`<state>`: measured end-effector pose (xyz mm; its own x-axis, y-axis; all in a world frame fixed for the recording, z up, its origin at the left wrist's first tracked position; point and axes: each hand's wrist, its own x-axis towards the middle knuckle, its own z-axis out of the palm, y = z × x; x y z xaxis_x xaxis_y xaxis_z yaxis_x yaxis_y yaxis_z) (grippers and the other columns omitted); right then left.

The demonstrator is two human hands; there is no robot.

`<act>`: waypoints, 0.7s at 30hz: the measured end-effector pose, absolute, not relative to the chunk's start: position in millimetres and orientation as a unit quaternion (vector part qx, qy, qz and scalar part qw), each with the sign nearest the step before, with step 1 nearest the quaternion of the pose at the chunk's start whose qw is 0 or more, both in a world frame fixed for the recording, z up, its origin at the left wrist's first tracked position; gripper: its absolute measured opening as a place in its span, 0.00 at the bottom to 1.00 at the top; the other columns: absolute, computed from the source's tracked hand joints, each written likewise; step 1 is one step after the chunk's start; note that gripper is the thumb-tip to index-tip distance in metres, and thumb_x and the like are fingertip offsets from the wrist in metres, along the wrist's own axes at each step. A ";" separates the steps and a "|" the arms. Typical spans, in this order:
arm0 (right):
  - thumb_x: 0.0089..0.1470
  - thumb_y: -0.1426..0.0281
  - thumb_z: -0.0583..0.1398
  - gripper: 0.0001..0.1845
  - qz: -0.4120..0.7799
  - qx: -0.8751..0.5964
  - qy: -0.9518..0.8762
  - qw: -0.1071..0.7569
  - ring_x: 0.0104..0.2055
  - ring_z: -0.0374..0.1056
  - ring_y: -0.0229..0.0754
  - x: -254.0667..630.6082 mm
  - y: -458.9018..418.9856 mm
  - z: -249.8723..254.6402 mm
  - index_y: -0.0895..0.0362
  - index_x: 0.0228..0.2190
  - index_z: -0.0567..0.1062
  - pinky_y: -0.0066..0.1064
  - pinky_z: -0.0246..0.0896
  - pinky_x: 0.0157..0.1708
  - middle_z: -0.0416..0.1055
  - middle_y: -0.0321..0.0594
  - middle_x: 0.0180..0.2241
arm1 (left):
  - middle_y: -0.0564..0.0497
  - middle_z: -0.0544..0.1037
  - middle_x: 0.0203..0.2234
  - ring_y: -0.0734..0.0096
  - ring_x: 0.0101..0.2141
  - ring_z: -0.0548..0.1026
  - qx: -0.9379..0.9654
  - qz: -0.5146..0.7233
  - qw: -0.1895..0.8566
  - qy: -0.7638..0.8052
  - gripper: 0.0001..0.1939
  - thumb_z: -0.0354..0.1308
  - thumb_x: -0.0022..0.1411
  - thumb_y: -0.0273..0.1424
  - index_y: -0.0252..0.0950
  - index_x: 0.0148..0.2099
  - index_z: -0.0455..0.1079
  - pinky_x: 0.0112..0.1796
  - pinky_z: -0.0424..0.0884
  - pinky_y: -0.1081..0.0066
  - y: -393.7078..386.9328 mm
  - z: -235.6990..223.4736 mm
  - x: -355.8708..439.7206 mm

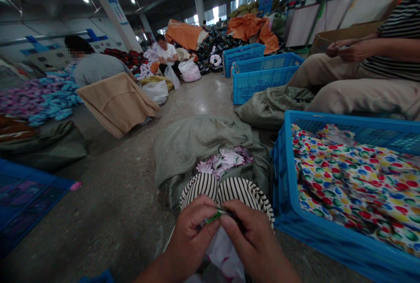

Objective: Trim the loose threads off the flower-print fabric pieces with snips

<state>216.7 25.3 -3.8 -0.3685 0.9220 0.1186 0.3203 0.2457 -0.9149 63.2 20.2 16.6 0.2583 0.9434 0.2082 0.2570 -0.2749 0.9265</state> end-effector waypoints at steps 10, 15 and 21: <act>0.57 0.65 0.50 0.08 0.379 -0.437 -0.751 0.318 0.30 0.66 0.36 222.5 24.6 -0.6 0.52 0.31 0.67 0.26 0.57 0.29 0.69 0.34 0.27 | 0.51 0.68 0.25 0.75 0.30 0.68 0.648 0.434 0.438 0.447 0.08 0.53 0.57 0.27 0.33 0.32 0.73 0.32 0.63 0.76 20.8 17.2 63.9; 0.55 0.67 0.52 0.08 0.351 -0.442 -0.755 0.334 0.30 0.67 0.38 222.7 25.0 2.5 0.54 0.29 0.70 0.25 0.60 0.27 0.70 0.35 0.25 | 0.50 0.69 0.26 0.75 0.30 0.68 0.638 0.442 0.445 0.447 0.07 0.54 0.57 0.28 0.32 0.31 0.73 0.32 0.63 0.76 21.6 17.5 63.8; 0.55 0.66 0.51 0.12 0.403 -0.426 -0.746 0.316 0.28 0.65 0.38 222.9 30.1 6.3 0.55 0.26 0.71 0.27 0.59 0.28 0.70 0.37 0.25 | 0.51 0.69 0.25 0.75 0.29 0.68 0.642 0.433 0.449 0.446 0.08 0.54 0.57 0.28 0.32 0.30 0.73 0.32 0.63 0.76 21.2 19.9 64.3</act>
<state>222.9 30.1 6.3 -0.4373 0.8903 0.1270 0.3817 0.3116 -0.8702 64.3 21.2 19.9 0.2276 0.9613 0.1553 0.1852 -0.1993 0.9623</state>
